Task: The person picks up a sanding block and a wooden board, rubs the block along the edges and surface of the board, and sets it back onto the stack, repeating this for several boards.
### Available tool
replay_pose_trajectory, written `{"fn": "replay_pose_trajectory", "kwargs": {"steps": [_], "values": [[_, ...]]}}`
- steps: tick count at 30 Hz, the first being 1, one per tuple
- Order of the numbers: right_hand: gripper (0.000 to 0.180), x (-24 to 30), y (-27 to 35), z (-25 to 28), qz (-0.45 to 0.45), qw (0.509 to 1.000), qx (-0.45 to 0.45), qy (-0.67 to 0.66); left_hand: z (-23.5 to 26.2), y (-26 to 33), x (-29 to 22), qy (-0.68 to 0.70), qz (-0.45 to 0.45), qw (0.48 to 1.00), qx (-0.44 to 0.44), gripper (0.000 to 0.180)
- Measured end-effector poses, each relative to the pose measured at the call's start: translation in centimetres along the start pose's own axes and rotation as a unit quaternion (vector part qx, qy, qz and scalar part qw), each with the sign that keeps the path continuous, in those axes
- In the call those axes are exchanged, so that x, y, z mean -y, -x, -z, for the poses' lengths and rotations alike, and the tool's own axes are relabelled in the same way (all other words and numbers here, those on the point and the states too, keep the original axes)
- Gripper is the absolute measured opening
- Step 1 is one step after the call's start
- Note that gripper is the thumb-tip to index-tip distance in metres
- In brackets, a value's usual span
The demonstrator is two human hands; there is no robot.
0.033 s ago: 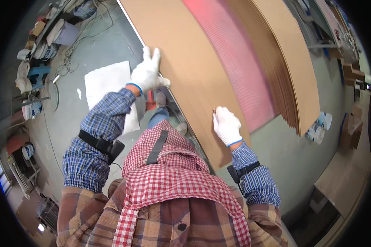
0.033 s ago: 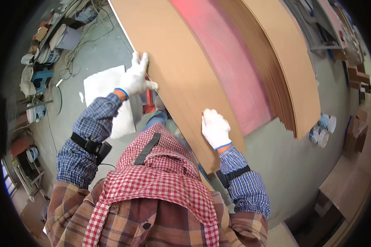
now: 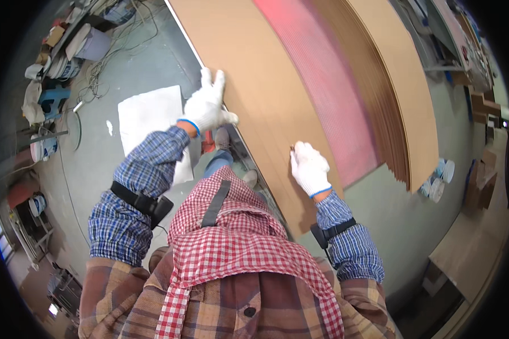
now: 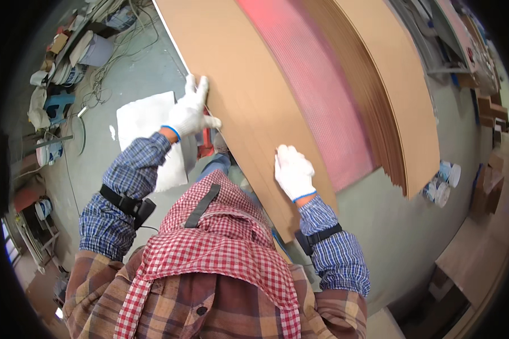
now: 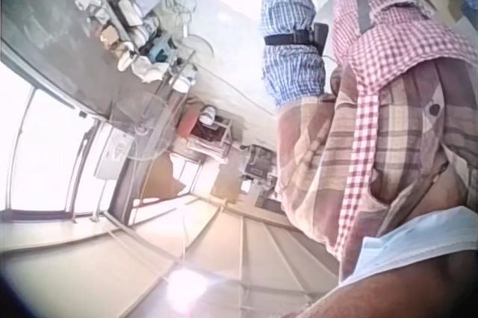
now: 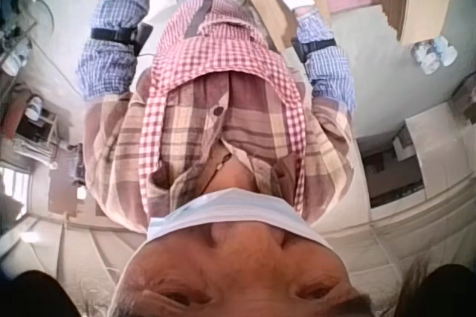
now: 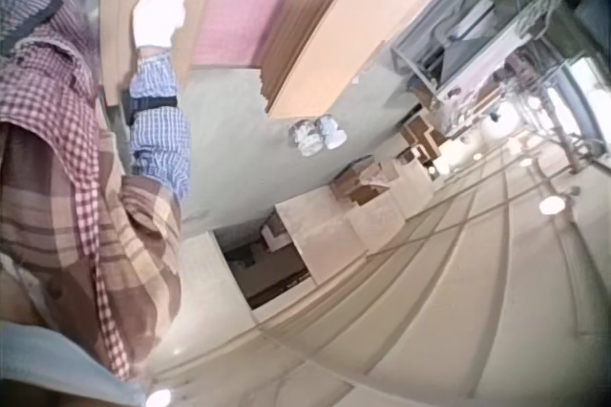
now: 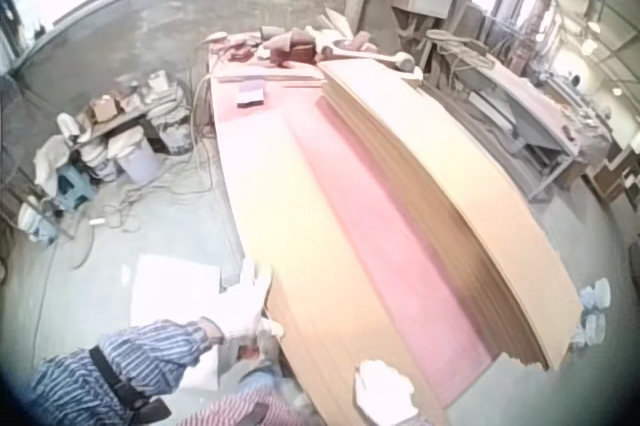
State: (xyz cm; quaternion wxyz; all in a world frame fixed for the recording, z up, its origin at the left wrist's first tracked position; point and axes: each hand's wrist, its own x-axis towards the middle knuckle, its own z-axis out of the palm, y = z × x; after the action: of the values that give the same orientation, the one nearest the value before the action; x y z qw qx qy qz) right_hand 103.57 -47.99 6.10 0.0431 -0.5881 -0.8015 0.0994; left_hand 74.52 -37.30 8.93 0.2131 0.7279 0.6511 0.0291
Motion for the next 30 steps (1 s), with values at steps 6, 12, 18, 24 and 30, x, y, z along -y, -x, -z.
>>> {"fn": "replay_pose_trajectory", "kwargs": {"steps": [6,12,18,24,30], "values": [[0.017,1.9,-11.2,1.4,0.026,0.999,-0.021,0.001,-0.1,3.6,-3.8,0.07,-0.001,0.997,0.03,0.117],[0.018,3.8,-21.8,4.2,0.038,0.999,-0.02,-0.022,-1.5,7.0,-6.9,0.119,-0.029,0.991,0.051,0.113],[0.023,5.2,-33.2,6.3,0.043,0.999,-0.014,-0.026,-4.5,9.5,-9.0,0.167,-0.076,0.982,0.042,0.107],[0.032,7.5,-44.3,9.9,0.014,1.0,0.016,-0.014,-3.7,10.6,-10.6,0.208,-0.098,0.971,0.065,0.098],[0.035,9.3,-52.2,11.8,0.032,0.999,-0.007,0.029,-3.3,11.0,-10.5,0.21,-0.133,0.968,0.034,0.099]]}}
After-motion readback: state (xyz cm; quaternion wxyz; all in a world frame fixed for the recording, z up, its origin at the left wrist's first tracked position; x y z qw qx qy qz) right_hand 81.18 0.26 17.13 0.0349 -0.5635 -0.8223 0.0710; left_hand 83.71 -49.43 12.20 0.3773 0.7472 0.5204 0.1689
